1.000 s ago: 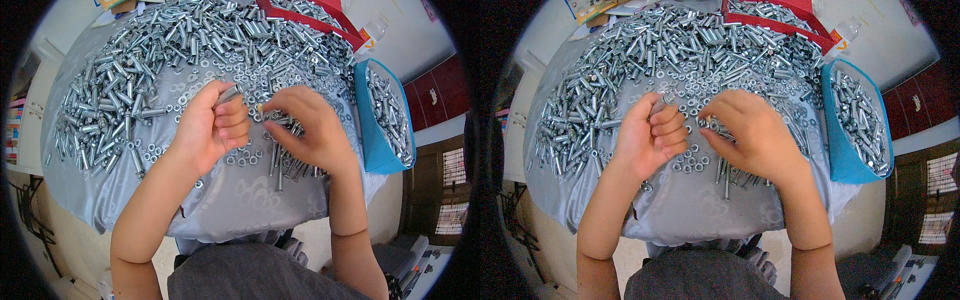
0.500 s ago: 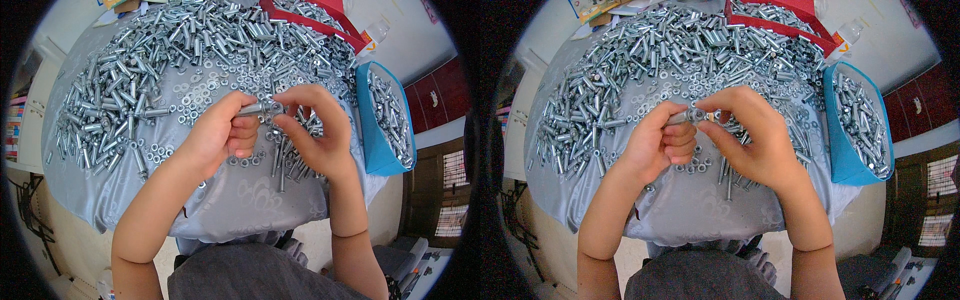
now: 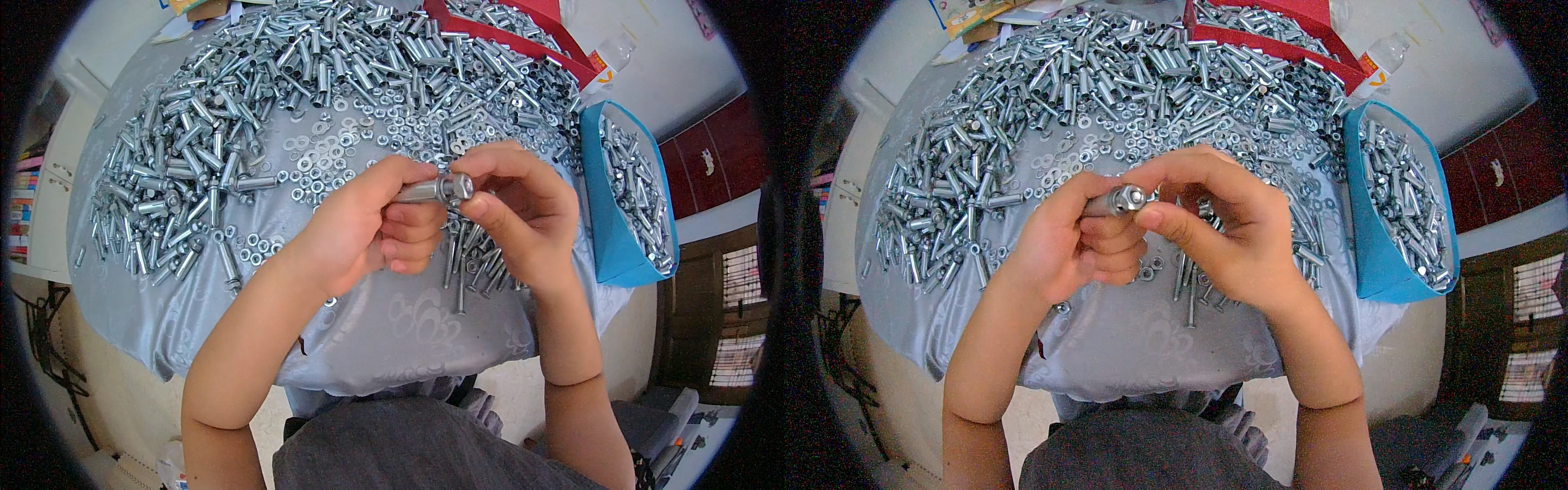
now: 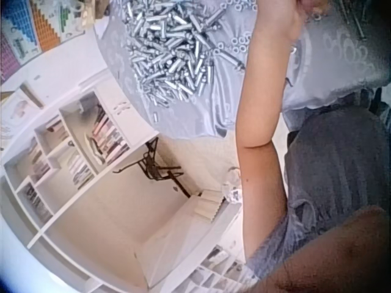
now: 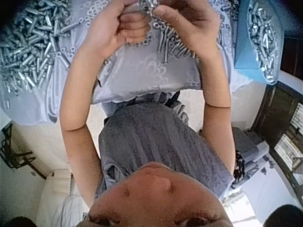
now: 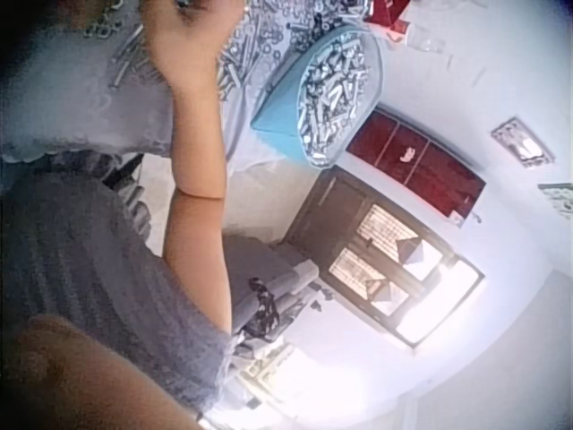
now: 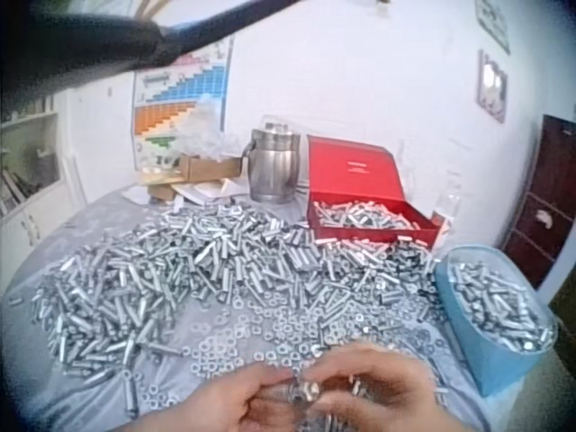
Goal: The person repeatedly picks up bolts and washers from a large pile on a table. They thread the washers onto the bolts by hand and place the assembled units into a blue container. The process is continuous and repetitive throughout the clip.
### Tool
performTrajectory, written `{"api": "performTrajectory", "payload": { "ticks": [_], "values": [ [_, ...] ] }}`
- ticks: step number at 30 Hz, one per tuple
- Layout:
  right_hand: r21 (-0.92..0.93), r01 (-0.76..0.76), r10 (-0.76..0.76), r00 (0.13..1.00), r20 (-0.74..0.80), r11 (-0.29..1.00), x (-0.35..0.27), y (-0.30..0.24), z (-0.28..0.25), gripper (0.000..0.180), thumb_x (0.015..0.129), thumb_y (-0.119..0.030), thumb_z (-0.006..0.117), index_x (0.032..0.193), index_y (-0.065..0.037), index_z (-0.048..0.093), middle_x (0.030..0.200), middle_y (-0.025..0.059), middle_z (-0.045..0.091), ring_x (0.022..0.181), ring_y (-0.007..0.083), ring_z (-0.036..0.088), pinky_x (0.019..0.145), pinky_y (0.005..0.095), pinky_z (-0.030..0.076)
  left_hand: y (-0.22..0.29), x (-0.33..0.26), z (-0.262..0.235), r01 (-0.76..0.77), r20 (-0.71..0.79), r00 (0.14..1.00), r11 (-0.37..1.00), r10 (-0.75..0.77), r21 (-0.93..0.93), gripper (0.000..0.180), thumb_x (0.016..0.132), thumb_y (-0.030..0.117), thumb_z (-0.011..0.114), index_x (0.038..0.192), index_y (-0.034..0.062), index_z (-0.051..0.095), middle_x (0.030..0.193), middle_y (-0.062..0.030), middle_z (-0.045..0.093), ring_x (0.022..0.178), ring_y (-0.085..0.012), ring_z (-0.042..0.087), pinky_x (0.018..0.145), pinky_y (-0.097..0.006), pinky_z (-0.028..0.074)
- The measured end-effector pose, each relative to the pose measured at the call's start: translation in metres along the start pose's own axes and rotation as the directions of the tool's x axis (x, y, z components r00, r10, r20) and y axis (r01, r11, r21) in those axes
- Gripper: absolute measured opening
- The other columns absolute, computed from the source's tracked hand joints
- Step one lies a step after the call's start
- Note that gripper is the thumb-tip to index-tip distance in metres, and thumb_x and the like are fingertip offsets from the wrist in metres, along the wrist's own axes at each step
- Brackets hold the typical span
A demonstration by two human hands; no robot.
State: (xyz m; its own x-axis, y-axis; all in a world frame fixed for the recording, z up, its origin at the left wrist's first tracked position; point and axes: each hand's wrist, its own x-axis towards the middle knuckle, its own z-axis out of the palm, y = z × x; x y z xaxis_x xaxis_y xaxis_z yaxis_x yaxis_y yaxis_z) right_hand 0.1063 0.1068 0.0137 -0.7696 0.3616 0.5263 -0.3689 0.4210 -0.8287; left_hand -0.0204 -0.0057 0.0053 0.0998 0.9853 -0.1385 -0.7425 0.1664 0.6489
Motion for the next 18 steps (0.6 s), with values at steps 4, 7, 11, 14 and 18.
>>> {"api": "performTrajectory", "payload": {
  "ticks": [4,7,11,14,18],
  "values": [
    [-0.053,0.047,-0.047,0.999,0.008,0.997,-0.0011,0.0014,0.0002,0.023,0.072,-0.006,0.065,0.095,-0.003,0.059,0.087,0.0053,0.058,0.072,0.0111,0.051,0.058,0.0218,0.039,-0.0015,0.0008,0.0019,-0.005,-0.008,1.000,1.000,0.005,-0.010,0.041,0.087,0.035,0.028,0.051,0.0166,0.024,0.044,0.0053,0.018,0.038,-0.0093,0.021,0.038,-0.025,0.021],
    [-0.197,0.125,-0.120,0.992,0.040,0.972,0.0010,0.0011,-0.0022,0.024,0.072,-0.007,0.065,0.095,-0.003,0.059,0.086,0.0064,0.058,0.070,0.0126,0.051,0.057,0.0221,0.039,-0.0017,0.0016,-0.0004,-0.022,-0.005,1.000,1.000,0.022,0.016,0.042,0.087,0.035,0.029,0.050,0.0169,0.023,0.045,0.0056,0.019,0.039,-0.0087,0.021,0.039,-0.025,0.021],
    [-0.247,0.158,-0.162,0.987,0.001,0.956,0.0009,0.0003,0.0003,0.020,0.072,-0.007,0.064,0.091,-0.004,0.058,0.082,0.0061,0.057,0.066,0.0140,0.051,0.055,0.0229,0.039,-0.0029,0.0025,0.0044,-0.089,-0.186,0.975,0.980,0.122,0.178,0.043,0.087,0.035,0.031,0.049,0.0169,0.023,0.044,0.0053,0.020,0.039,-0.0085,0.022,0.040,-0.025,0.023],
    [-0.318,0.140,-0.147,0.989,0.000,0.938,0.0023,-0.0041,-0.0001,0.015,0.072,-0.009,0.064,0.085,-0.004,0.057,0.075,0.0048,0.055,0.062,0.0131,0.050,0.052,0.0235,0.038,-0.0034,0.0019,0.0049,-0.126,-0.185,0.969,0.972,0.164,0.200,0.044,0.087,0.036,0.032,0.049,0.0168,0.022,0.044,0.0048,0.021,0.038,-0.0095,0.023,0.040,-0.025,0.024],
    [-0.345,0.031,0.001,0.996,0.092,0.938,-0.0006,-0.0076,-0.0051,0.016,0.072,-0.012,0.066,0.079,-0.004,0.054,0.068,0.0036,0.052,0.057,0.0122,0.046,0.050,0.0231,0.036,-0.0098,0.0010,0.0036,-0.183,-0.230,0.942,0.948,0.245,0.261,0.036,0.087,0.029,0.040,0.057,0.0099,0.037,0.050,0.0039,0.029,0.043,-0.0061,0.026,0.042,-0.023,0.026]
  ]
}}
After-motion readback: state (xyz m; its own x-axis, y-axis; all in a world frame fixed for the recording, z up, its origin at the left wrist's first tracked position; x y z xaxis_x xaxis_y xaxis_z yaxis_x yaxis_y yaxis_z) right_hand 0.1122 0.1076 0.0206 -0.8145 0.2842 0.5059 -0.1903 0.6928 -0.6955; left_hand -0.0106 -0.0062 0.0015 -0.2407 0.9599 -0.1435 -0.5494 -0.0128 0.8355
